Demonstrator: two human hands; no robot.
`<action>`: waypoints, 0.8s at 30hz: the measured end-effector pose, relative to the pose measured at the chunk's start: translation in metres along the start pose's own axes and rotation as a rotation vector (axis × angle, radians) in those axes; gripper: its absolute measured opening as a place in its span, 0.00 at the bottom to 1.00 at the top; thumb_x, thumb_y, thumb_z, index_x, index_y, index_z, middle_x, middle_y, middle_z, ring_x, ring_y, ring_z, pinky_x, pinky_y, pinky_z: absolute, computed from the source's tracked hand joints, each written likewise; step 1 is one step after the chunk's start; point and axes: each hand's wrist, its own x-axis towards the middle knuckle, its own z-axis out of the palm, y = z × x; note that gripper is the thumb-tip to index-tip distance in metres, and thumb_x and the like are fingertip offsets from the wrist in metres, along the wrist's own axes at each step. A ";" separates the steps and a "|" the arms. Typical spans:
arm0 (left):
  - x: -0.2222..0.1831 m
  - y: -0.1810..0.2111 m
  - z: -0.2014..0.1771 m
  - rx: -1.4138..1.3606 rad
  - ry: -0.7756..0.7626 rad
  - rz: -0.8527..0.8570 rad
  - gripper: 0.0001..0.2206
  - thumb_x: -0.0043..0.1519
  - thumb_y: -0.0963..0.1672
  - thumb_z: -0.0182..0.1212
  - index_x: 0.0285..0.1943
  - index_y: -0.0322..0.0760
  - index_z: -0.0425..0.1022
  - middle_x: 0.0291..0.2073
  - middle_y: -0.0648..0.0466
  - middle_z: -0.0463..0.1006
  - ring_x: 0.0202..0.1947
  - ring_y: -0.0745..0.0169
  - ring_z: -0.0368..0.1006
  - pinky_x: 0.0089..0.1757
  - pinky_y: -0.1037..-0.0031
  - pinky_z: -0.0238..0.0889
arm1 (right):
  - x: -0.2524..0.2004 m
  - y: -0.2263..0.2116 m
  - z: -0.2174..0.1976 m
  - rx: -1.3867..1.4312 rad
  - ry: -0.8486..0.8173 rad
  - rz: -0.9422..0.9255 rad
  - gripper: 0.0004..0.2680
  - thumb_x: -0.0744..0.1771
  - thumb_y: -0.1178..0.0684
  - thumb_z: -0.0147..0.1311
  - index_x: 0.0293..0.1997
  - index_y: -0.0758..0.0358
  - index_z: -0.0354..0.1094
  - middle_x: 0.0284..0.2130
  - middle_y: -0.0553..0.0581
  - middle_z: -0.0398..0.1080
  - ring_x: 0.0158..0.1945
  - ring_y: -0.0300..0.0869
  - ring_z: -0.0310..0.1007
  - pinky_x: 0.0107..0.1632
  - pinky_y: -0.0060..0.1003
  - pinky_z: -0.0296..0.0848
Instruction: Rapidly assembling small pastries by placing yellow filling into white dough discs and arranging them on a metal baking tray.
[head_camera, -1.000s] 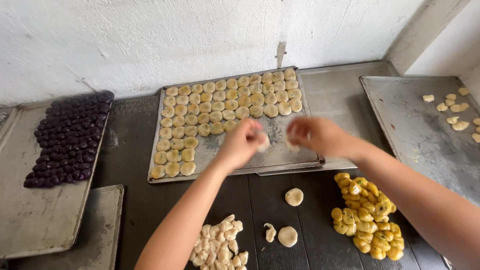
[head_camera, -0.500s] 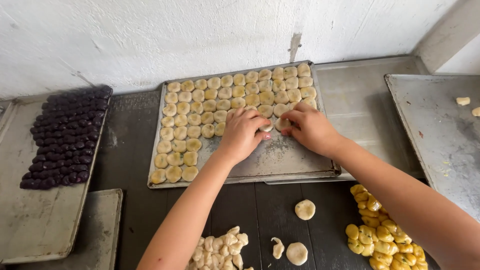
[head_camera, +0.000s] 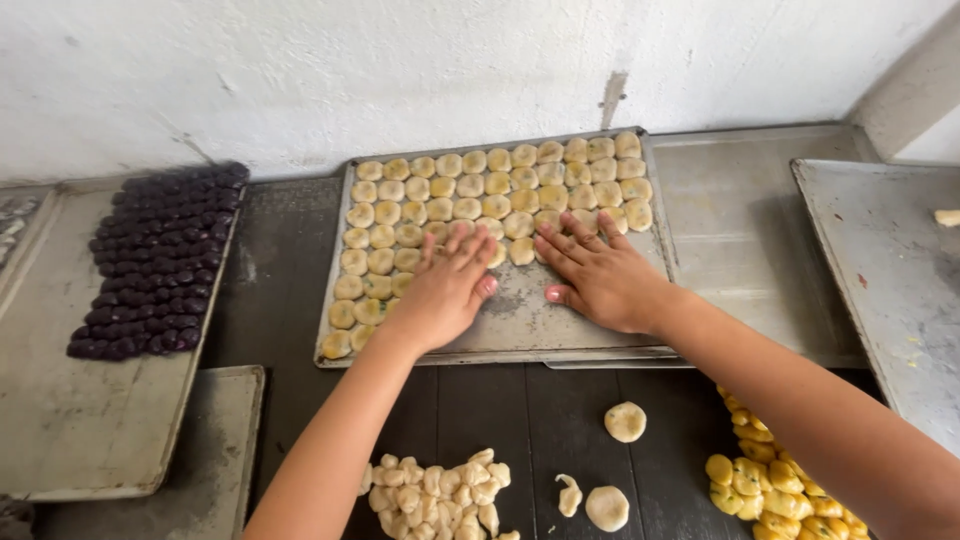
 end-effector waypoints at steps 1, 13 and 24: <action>0.001 -0.006 0.006 0.005 0.007 -0.007 0.26 0.75 0.52 0.45 0.81 0.39 0.58 0.79 0.46 0.57 0.79 0.39 0.46 0.70 0.37 0.33 | 0.003 0.000 -0.008 -0.004 0.006 -0.008 0.28 0.73 0.28 0.27 0.82 0.50 0.41 0.81 0.51 0.41 0.82 0.54 0.33 0.78 0.61 0.34; 0.018 -0.018 0.013 0.054 -0.227 -0.057 0.32 0.74 0.60 0.27 0.85 0.51 0.47 0.84 0.59 0.43 0.83 0.51 0.34 0.73 0.45 0.19 | 0.023 -0.011 -0.024 0.095 -0.127 -0.046 0.29 0.72 0.26 0.24 0.82 0.50 0.40 0.81 0.50 0.39 0.83 0.52 0.33 0.79 0.59 0.36; 0.000 -0.007 -0.063 -0.035 0.136 -0.178 0.28 0.76 0.48 0.45 0.84 0.35 0.48 0.80 0.39 0.51 0.78 0.37 0.48 0.69 0.35 0.38 | -0.068 -0.065 -0.014 0.242 0.376 -0.152 0.22 0.68 0.54 0.50 0.73 0.58 0.59 0.58 0.61 0.67 0.52 0.55 0.76 0.49 0.47 0.81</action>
